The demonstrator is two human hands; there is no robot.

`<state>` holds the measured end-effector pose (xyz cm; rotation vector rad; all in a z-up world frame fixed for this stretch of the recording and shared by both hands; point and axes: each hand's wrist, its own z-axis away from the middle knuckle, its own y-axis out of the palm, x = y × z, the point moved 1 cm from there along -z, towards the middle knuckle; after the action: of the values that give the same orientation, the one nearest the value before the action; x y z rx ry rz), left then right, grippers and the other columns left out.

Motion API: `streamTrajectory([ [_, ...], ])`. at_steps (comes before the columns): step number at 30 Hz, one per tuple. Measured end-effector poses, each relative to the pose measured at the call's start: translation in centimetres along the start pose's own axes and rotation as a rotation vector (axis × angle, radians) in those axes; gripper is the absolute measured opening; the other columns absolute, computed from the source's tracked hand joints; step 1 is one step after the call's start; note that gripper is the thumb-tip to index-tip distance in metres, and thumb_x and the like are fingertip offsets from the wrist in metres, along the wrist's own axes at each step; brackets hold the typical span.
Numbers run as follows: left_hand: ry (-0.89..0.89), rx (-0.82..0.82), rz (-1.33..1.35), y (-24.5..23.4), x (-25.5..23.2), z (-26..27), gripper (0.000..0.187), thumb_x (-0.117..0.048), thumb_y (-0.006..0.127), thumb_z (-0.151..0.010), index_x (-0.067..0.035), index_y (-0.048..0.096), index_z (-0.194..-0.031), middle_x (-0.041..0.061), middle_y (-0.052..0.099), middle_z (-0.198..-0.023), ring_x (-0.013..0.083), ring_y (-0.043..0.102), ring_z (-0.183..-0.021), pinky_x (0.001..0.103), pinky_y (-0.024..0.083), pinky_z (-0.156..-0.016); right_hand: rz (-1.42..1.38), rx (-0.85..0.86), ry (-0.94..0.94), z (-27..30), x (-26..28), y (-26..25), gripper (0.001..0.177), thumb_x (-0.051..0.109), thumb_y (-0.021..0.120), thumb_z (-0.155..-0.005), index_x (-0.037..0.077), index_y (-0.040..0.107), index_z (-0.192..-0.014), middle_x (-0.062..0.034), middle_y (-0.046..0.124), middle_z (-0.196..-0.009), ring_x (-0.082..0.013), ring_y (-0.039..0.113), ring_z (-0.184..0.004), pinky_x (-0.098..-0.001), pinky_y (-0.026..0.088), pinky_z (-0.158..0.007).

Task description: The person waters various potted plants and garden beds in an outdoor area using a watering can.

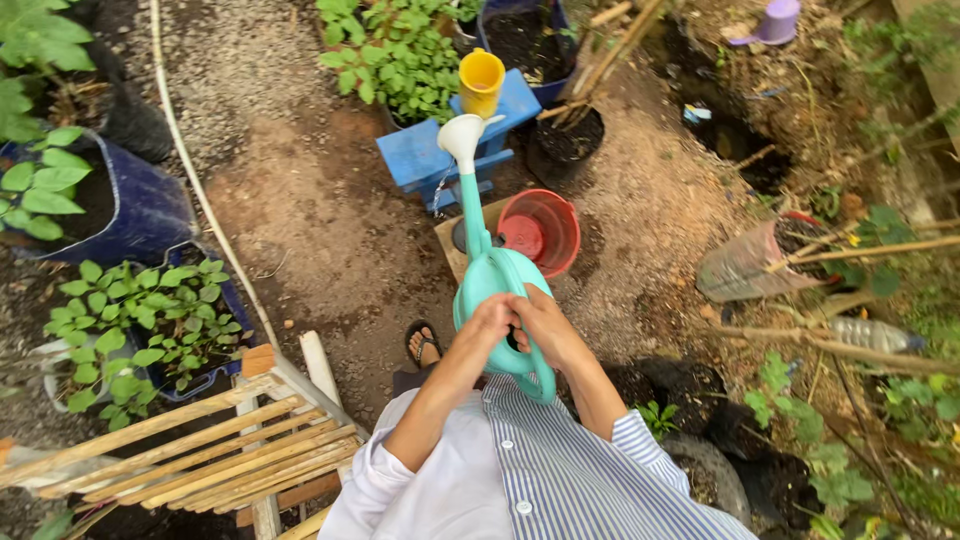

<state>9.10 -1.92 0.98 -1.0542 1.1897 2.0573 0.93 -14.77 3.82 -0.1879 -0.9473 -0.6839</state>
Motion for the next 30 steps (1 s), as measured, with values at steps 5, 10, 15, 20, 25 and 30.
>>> streamTrajectory([
  [5, 0.061, -0.212, 0.006, -6.8, -3.5, -0.1, 0.055, -0.049, 0.045, -0.108, -0.005, 0.052, -0.14, 0.005, 0.059, -0.109, 0.0138, 0.06, -0.101, 0.031, 0.05, -0.091, 0.142, 0.136, -0.002, -5.7, 1.5, 7.7, 0.019, 0.024, 0.051, -0.102, 0.006, 0.055, -0.101, 0.0, 0.051, -0.07, -0.0091, 0.046, -0.048, -0.0259, 0.036, -0.039],
  [10, -0.005, -0.373, 0.215, -10.1, -6.8, -0.8, 0.051, -0.045, 0.047, -0.103, -0.013, 0.045, -0.142, 0.001, 0.054, -0.094, 0.0119, 0.055, -0.075, 0.031, 0.051, -0.071, 0.168, 0.267, -0.057, -10.0, 2.0, 13.2, 0.03, 0.031, 0.047, -0.104, 0.004, 0.059, -0.108, -0.0002, 0.054, -0.071, -0.0073, 0.045, -0.048, -0.0246, 0.035, -0.04],
  [15, 0.111, -0.51, 0.247, -13.9, -9.7, -0.8, 0.051, -0.044, 0.048, -0.106, -0.009, 0.048, -0.143, 0.001, 0.049, -0.091, 0.0099, 0.049, -0.071, 0.027, 0.044, -0.063, 0.165, 0.356, -0.039, -13.4, 3.4, 18.4, 0.031, 0.032, 0.048, -0.105, 0.004, 0.058, -0.113, 0.0, 0.055, -0.074, -0.007, 0.047, -0.05, -0.0244, 0.037, -0.042],
  [20, 0.131, -0.638, 0.364, -17.8, -11.9, -1.1, 0.052, -0.043, 0.051, -0.103, -0.012, 0.047, -0.145, -0.001, 0.046, -0.088, 0.0093, 0.048, -0.07, 0.026, 0.043, -0.062, 0.3, 0.421, -0.069, -16.2, 5.7, 23.0, 0.035, 0.032, 0.048, -0.104, 0.002, 0.061, -0.117, -0.0005, 0.056, -0.072, -0.0072, 0.047, -0.05, -0.0254, 0.037, -0.041],
  [25, 0.153, -0.705, 0.346, -21.9, -14.1, -2.9, 0.053, -0.039, 0.055, -0.102, -0.009, 0.046, -0.145, -0.001, 0.051, -0.093, 0.0082, 0.048, -0.072, 0.026, 0.042, -0.063, 0.355, 0.468, -0.05, -19.8, 7.4, 26.5, 0.034, 0.031, 0.05, -0.106, 0.0, 0.061, -0.115, -0.0011, 0.055, -0.07, -0.0076, 0.048, -0.051, -0.0257, 0.038, -0.043],
  [30, 0.074, -0.723, 0.231, -26.2, -16.6, -6.5, 0.06, -0.038, 0.058, -0.101, -0.006, 0.042, -0.149, 0.003, 0.051, -0.098, 0.0104, 0.049, -0.08, 0.027, 0.042, -0.065, 0.375, 0.466, 0.016, -25.0, 9.7, 29.4, 0.029, 0.028, 0.053, -0.105, 0.001, 0.059, -0.113, 0.0001, 0.054, -0.07, -0.0072, 0.048, -0.052, -0.0257, 0.039, -0.044],
])
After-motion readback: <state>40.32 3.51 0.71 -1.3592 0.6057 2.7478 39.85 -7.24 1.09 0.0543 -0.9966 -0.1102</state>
